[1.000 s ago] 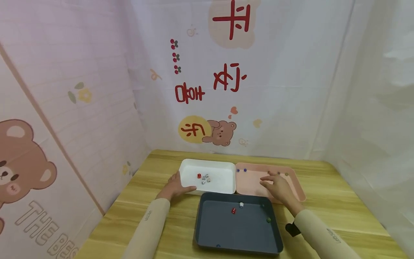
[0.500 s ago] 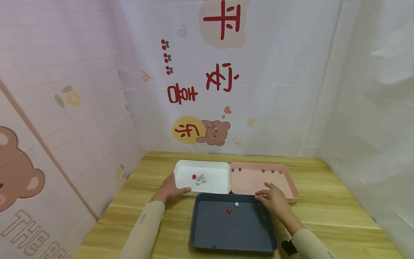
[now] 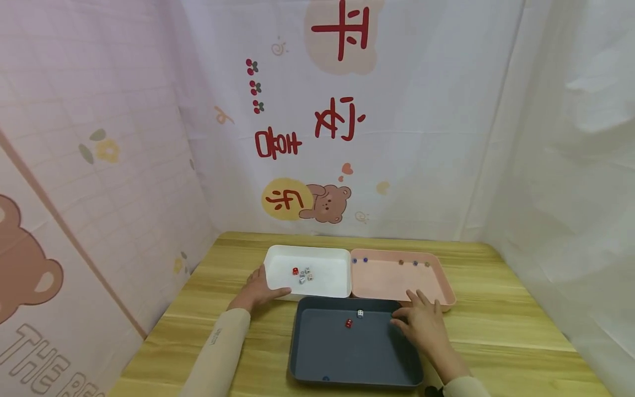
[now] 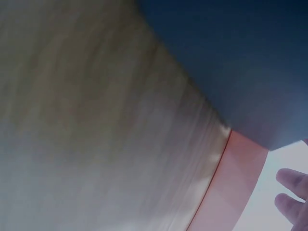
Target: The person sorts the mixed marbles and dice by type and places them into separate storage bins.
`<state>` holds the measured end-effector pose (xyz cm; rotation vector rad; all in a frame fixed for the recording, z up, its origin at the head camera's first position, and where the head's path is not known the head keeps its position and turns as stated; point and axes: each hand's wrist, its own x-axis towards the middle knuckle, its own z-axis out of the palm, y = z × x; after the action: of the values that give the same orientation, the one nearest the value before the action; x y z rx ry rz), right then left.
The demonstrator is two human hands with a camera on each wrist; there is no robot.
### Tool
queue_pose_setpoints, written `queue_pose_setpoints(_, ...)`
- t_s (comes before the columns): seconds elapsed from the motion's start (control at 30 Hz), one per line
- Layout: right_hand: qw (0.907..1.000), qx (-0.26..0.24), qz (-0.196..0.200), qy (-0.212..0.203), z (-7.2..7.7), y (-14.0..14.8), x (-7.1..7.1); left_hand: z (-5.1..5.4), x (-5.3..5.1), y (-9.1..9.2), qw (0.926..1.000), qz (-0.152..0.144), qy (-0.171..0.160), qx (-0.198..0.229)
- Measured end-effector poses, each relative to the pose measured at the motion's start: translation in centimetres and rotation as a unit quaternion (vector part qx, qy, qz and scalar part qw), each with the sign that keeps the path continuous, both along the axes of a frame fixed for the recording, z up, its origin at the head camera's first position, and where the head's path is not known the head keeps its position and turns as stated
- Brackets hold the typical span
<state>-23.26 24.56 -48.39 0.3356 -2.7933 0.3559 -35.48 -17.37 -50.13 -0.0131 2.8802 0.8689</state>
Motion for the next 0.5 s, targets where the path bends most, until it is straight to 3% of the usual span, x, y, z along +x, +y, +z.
queue_pose_setpoints(0.23, 0.9985, 0.037, -0.011, -0.040, -0.1, 0.2, 1.1, 0.1, 0.1, -0.2, 1.0000, 0.000, -0.001, 0.004)
queue_pose_setpoints(0.5, 0.9968, 0.071, -0.010, -0.034, -0.2, -0.3, 1.9, 0.0, 0.0, -0.2, 1.0000, -0.001, -0.005, 0.000)
